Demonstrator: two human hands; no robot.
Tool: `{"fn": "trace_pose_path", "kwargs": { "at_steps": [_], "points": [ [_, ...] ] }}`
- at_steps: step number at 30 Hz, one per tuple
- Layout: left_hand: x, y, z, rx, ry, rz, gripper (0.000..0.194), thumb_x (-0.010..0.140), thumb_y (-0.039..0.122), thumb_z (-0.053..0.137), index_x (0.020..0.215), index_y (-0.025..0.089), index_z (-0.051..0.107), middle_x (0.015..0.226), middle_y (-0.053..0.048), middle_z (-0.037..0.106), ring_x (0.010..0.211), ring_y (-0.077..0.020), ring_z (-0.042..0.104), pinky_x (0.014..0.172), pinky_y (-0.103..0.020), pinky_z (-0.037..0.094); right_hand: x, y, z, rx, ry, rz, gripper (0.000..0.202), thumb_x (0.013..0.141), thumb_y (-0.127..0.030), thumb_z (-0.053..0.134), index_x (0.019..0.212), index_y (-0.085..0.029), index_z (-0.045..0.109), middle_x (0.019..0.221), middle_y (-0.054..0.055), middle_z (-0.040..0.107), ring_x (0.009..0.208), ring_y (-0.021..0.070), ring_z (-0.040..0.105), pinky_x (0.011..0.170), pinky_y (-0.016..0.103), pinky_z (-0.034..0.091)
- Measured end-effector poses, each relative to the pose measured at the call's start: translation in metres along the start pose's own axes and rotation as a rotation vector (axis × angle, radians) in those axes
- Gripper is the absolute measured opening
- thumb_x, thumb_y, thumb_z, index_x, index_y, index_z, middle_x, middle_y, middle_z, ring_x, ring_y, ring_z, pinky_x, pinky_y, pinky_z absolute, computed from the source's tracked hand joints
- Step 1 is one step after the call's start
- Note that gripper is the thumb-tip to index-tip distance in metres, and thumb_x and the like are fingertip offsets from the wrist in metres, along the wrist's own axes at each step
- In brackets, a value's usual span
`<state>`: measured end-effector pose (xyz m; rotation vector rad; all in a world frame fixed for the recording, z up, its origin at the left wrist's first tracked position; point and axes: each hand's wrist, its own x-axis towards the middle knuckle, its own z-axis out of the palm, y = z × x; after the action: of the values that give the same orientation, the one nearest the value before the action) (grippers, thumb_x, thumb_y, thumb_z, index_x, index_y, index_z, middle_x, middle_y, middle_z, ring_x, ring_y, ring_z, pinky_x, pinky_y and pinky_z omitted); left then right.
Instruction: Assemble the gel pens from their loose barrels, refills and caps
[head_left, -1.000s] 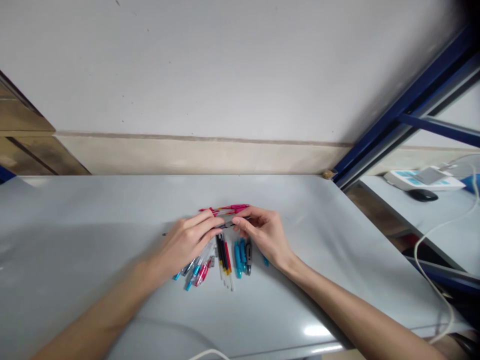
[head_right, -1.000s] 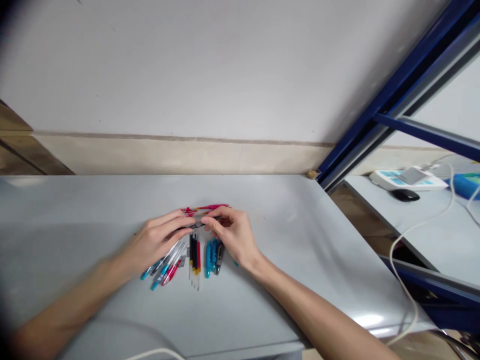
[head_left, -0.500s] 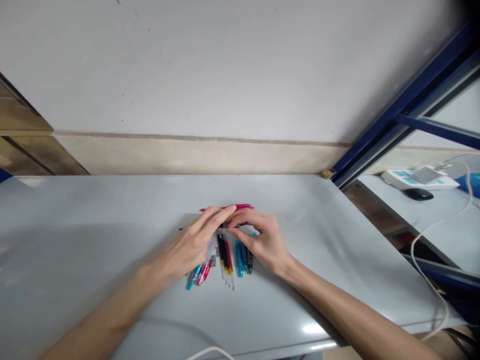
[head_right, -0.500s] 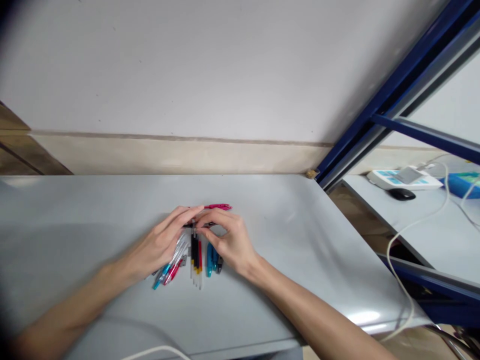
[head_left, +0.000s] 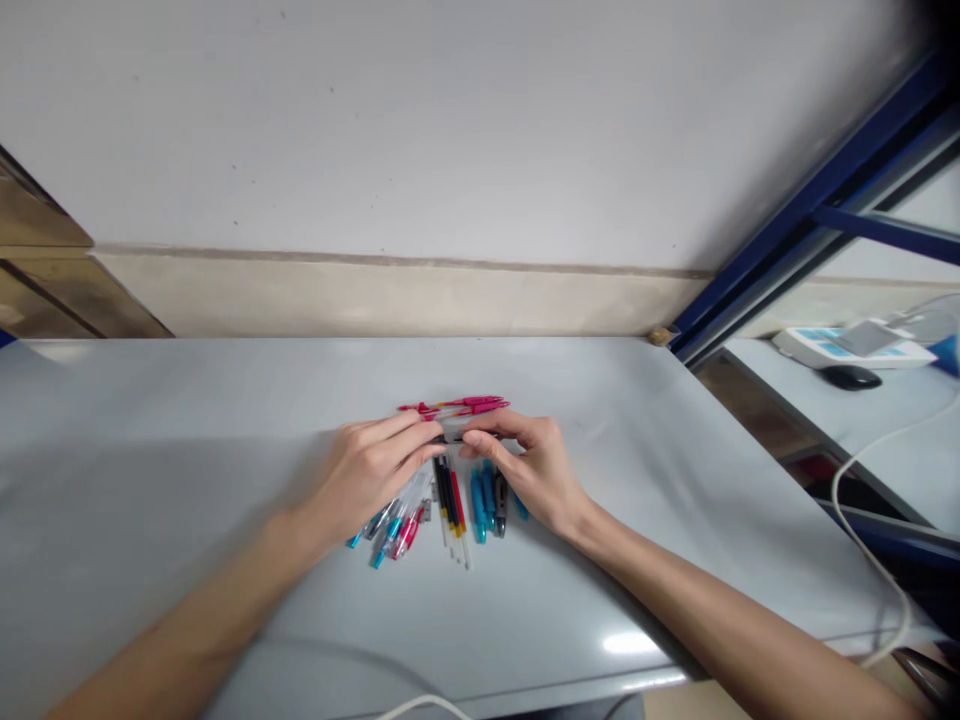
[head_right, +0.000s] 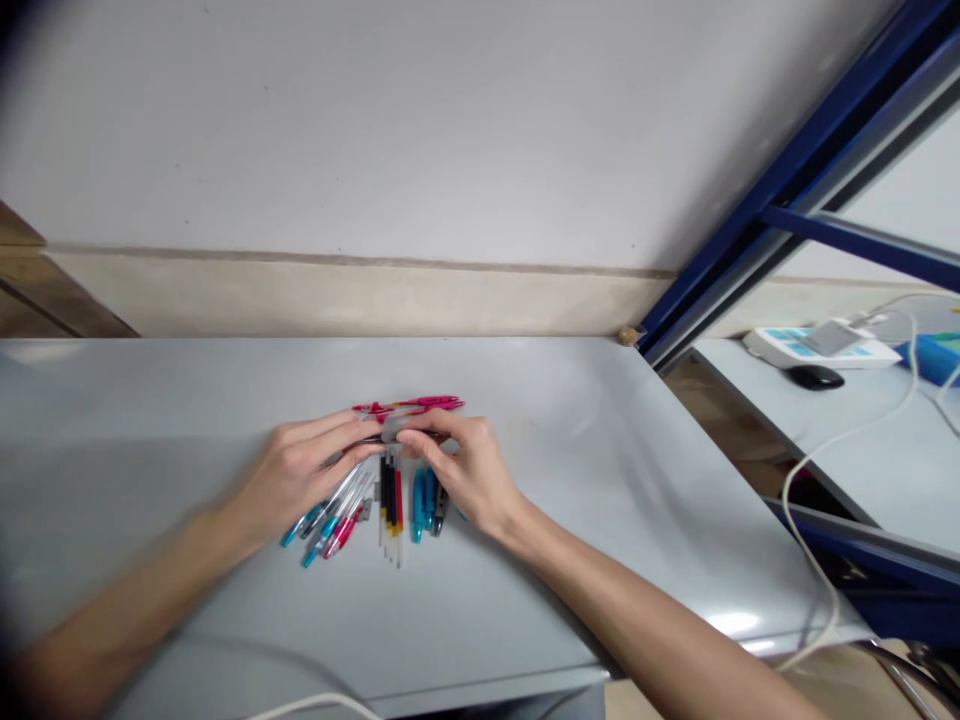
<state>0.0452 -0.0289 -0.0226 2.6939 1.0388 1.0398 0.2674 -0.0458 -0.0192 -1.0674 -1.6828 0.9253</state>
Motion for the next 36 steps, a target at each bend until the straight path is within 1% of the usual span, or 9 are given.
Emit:
{"fn": "trace_pose_path", "kwargs": {
  "at_steps": [6, 10, 14, 19, 24, 29, 31, 34, 36],
  "points": [
    [0.000, 0.002, 0.006, -0.101, -0.045, -0.045, 0.021, 0.103, 0.023, 0.050, 0.116, 0.021, 0.067, 0.105, -0.005, 0.069, 0.093, -0.0159, 0.067, 0.082, -0.029, 0.053, 0.000, -0.002, -0.001, -0.106, 0.007, 0.013, 0.038, 0.099, -0.042, 0.058, 0.070, -0.021, 0.066, 0.060, -0.001, 0.060, 0.058, 0.0142, 0.053, 0.061, 0.029, 0.044],
    [0.001, 0.001, 0.005, -0.137, -0.015, -0.110, 0.014, 0.101, 0.024, 0.054, 0.108, 0.021, 0.067, 0.099, -0.003, 0.066, 0.086, -0.0141, 0.064, 0.077, -0.027, 0.050, 0.002, 0.000, -0.001, -0.079, 0.002, -0.061, 0.012, 0.097, -0.032, 0.064, 0.099, -0.024, 0.073, 0.096, 0.003, 0.075, 0.084, 0.0182, 0.065, 0.078, 0.033, 0.050],
    [0.001, 0.001, 0.006, -0.156, 0.013, -0.166, 0.012, 0.099, 0.025, 0.058, 0.105, 0.020, 0.068, 0.094, -0.002, 0.062, 0.081, -0.0124, 0.063, 0.073, -0.025, 0.049, 0.003, 0.002, -0.002, -0.081, 0.000, -0.093, 0.019, 0.096, -0.025, 0.066, 0.114, -0.026, 0.072, 0.114, 0.005, 0.074, 0.097, 0.0201, 0.066, 0.085, 0.035, 0.049],
    [0.003, -0.001, 0.005, -0.173, 0.014, -0.136, 0.016, 0.101, 0.024, 0.054, 0.106, 0.019, 0.069, 0.098, -0.004, 0.060, 0.086, -0.0134, 0.062, 0.076, -0.026, 0.049, 0.005, 0.005, -0.004, -0.093, 0.037, -0.052, 0.011, 0.095, -0.032, 0.067, 0.096, -0.023, 0.074, 0.097, 0.004, 0.075, 0.089, 0.0201, 0.065, 0.082, 0.035, 0.048],
    [0.000, -0.004, 0.005, -0.160, -0.019, -0.130, 0.012, 0.101, 0.025, 0.055, 0.104, 0.021, 0.066, 0.100, -0.003, 0.063, 0.088, -0.0135, 0.064, 0.080, -0.027, 0.049, 0.006, 0.006, -0.003, -0.164, -0.006, 0.006, 0.046, 0.101, -0.042, 0.056, 0.061, -0.021, 0.058, 0.063, 0.000, 0.059, 0.072, 0.0184, 0.057, 0.073, 0.034, 0.045],
    [-0.002, -0.007, 0.007, -0.146, -0.065, -0.288, 0.012, 0.097, 0.033, 0.062, 0.101, 0.022, 0.065, 0.093, 0.000, 0.069, 0.079, -0.0134, 0.064, 0.071, -0.025, 0.048, 0.006, 0.008, -0.005, -0.128, -0.005, -0.060, 0.014, 0.097, -0.032, 0.064, 0.089, -0.022, 0.069, 0.089, 0.003, 0.071, 0.087, 0.0197, 0.061, 0.080, 0.034, 0.046],
    [0.000, -0.007, 0.006, -0.177, -0.073, -0.273, 0.014, 0.101, 0.031, 0.056, 0.098, 0.021, 0.066, 0.091, 0.000, 0.068, 0.079, -0.0131, 0.063, 0.073, -0.026, 0.048, 0.007, 0.009, -0.006, -0.118, 0.014, -0.078, 0.008, 0.093, -0.027, 0.069, 0.100, -0.022, 0.069, 0.099, 0.004, 0.072, 0.091, 0.0193, 0.061, 0.081, 0.033, 0.047],
    [0.004, -0.005, 0.004, -0.226, -0.033, -0.192, 0.017, 0.103, 0.025, 0.052, 0.097, 0.020, 0.067, 0.091, -0.002, 0.065, 0.083, -0.0133, 0.063, 0.078, -0.026, 0.048, 0.006, 0.011, -0.006, -0.143, 0.032, -0.045, 0.010, 0.093, -0.031, 0.068, 0.094, -0.021, 0.070, 0.091, 0.003, 0.071, 0.084, 0.0180, 0.060, 0.078, 0.032, 0.046],
    [0.004, -0.004, 0.004, -0.249, 0.008, -0.143, 0.012, 0.101, 0.023, 0.056, 0.099, 0.020, 0.067, 0.094, -0.003, 0.065, 0.088, -0.0145, 0.063, 0.081, -0.027, 0.049, 0.006, 0.012, -0.006, -0.162, 0.009, 0.007, 0.027, 0.099, -0.039, 0.060, 0.081, -0.020, 0.068, 0.076, 0.001, 0.065, 0.073, 0.0166, 0.056, 0.071, 0.031, 0.044]
  ]
}}
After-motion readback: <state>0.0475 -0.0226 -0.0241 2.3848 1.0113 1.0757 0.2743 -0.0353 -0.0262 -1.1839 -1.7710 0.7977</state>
